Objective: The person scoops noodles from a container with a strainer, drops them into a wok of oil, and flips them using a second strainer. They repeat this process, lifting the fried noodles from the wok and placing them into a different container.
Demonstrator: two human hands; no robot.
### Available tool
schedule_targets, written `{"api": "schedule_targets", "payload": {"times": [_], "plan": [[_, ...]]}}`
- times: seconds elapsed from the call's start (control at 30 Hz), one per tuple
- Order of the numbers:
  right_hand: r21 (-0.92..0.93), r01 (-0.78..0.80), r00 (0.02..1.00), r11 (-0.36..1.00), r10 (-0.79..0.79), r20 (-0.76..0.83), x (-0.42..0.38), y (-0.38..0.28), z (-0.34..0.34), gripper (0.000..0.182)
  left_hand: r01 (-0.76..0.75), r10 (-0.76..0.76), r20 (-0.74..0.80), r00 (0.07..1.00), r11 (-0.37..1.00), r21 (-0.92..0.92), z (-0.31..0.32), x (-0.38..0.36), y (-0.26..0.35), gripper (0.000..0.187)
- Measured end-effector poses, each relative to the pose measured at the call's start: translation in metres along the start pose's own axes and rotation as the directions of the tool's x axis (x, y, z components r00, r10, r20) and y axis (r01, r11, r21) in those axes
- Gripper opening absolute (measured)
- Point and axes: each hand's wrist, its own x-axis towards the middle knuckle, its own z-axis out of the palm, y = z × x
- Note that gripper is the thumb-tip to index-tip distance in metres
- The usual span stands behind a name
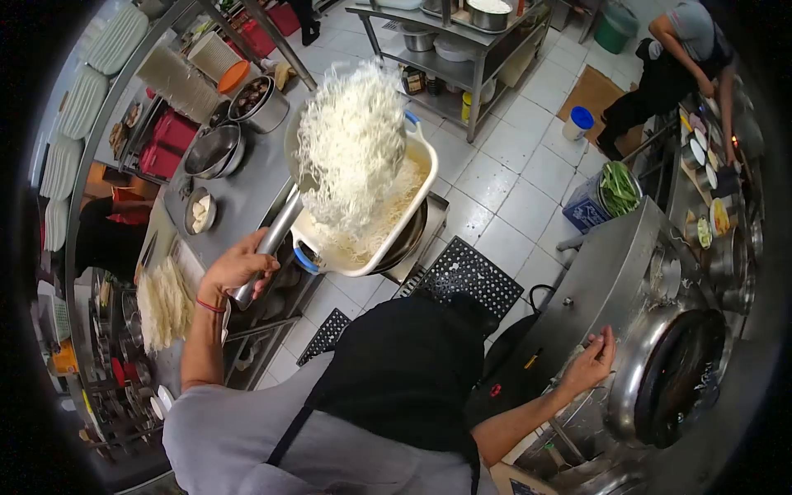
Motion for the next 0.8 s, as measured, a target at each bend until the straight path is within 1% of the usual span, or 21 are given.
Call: {"api": "schedule_targets", "payload": {"times": [0.07,0.1,0.13,0.17,0.2,0.23,0.27,0.33,0.37,0.4,0.43,0.47,0.5,0.53,0.6,0.63,0.7,0.73,0.77,0.8], "plan": [[-0.023,-0.009,1.0,1.0,0.009,0.026,-0.004,0.0,0.005,0.025,0.02,-0.018,-0.022,1.0,0.996,0.09,-0.013,0.013,-0.027,0.052],[-0.025,-0.003,1.0,1.0,0.003,0.03,-0.006,0.0,0.006,0.025,0.011,0.005,-0.075,0.997,0.977,0.215,-0.02,0.025,-0.045,0.046],[-0.007,-0.04,0.998,0.999,0.041,0.05,-0.008,-0.001,0.009,0.025,0.01,0.006,-0.077,0.997,0.978,0.21,-0.024,0.038,-0.058,0.046],[0.013,-0.076,0.995,0.997,0.075,0.067,-0.009,-0.002,0.012,0.025,0.037,0.007,-0.146,0.989,0.955,0.295,-0.025,0.05,-0.067,0.037],[0.009,-0.069,0.995,0.998,0.068,0.072,-0.011,-0.003,0.012,0.025,0.075,0.006,-0.215,0.977,0.926,0.369,-0.026,0.057,-0.075,0.029],[0.004,-0.051,0.995,0.999,0.051,0.09,-0.013,-0.004,0.012,0.026,0.095,-0.021,-0.241,0.97,0.949,0.3,-0.024,0.056,-0.073,0.024],[0.004,-0.033,0.994,0.999,0.033,0.102,-0.014,-0.005,0.014,0.026,0.089,-0.016,-0.239,0.971,0.951,0.297,-0.026,0.057,-0.072,0.024],[-0.022,-0.031,0.992,0.999,0.033,0.121,-0.019,-0.007,0.013,0.026,0.058,0.087,-0.369,0.925,0.93,0.364,-0.027,0.054,-0.077,0.027],[-0.04,-0.032,0.99,0.999,0.037,0.135,-0.02,-0.008,0.015,0.026,0.059,0.083,-0.372,0.924,0.933,0.356,-0.032,0.052,-0.082,0.027],[-0.039,-0.027,0.99,0.999,0.032,0.138,-0.02,-0.007,0.016,0.026,0.035,0.21,-0.42,0.883,0.862,0.505,-0.042,0.049,-0.086,0.036],[-0.037,-0.021,0.988,0.999,0.027,0.151,-0.021,-0.005,0.016,0.025,0.028,0.341,-0.44,0.831,0.764,0.644,-0.051,0.047,-0.09,0.045],[-0.037,-0.018,0.986,0.999,0.024,0.163,-0.022,-0.003,0.016,0.025,0.039,0.467,-0.432,0.772,0.643,0.765,-0.046,0.041,-0.08,0.054],[-0.04,-0.019,0.986,0.999,0.025,0.162,-0.023,-0.005,0.017,0.025,0.085,0.459,-0.461,0.76,0.632,0.77,-0.042,0.025,-0.069,0.062],[-0.032,-0.031,0.987,0.999,0.035,0.155,-0.025,-0.007,0.019,0.026,0.082,0.458,-0.457,0.763,0.631,0.771,-0.038,0.005,-0.054,0.062],[-0.028,-0.039,0.989,0.999,0.043,0.144,-0.027,-0.012,0.021,0.028,0.005,0.505,-0.455,0.734,0.666,0.746,-0.03,-0.024,-0.042,0.057],[-0.033,-0.047,0.984,0.998,0.052,0.171,-0.028,-0.012,0.023,0.028,0.002,0.505,-0.453,0.735,0.666,0.746,-0.024,-0.029,-0.044,0.057],[-0.037,-0.057,0.979,0.998,0.063,0.195,-0.031,-0.004,0.028,0.027,0.052,0.342,-0.449,0.826,0.747,0.663,-0.008,-0.038,-0.051,0.055],[-0.009,-0.057,0.977,0.998,0.058,0.206,-0.031,0.006,0.033,0.027,0.02,0.388,-0.4,0.83,0.697,0.717,-0.002,-0.025,-0.071,0.051],[0.021,-0.056,0.974,0.998,0.05,0.219,-0.032,0.011,0.037,0.027,0.092,0.322,-0.401,0.857,0.672,0.735,0.007,-0.009,-0.083,0.049],[0.022,-0.057,0.974,0.998,0.051,0.221,-0.033,0.007,0.041,0.027,0.092,0.282,-0.358,0.89,0.66,0.746,0.005,0.015,-0.107,0.046]]}}
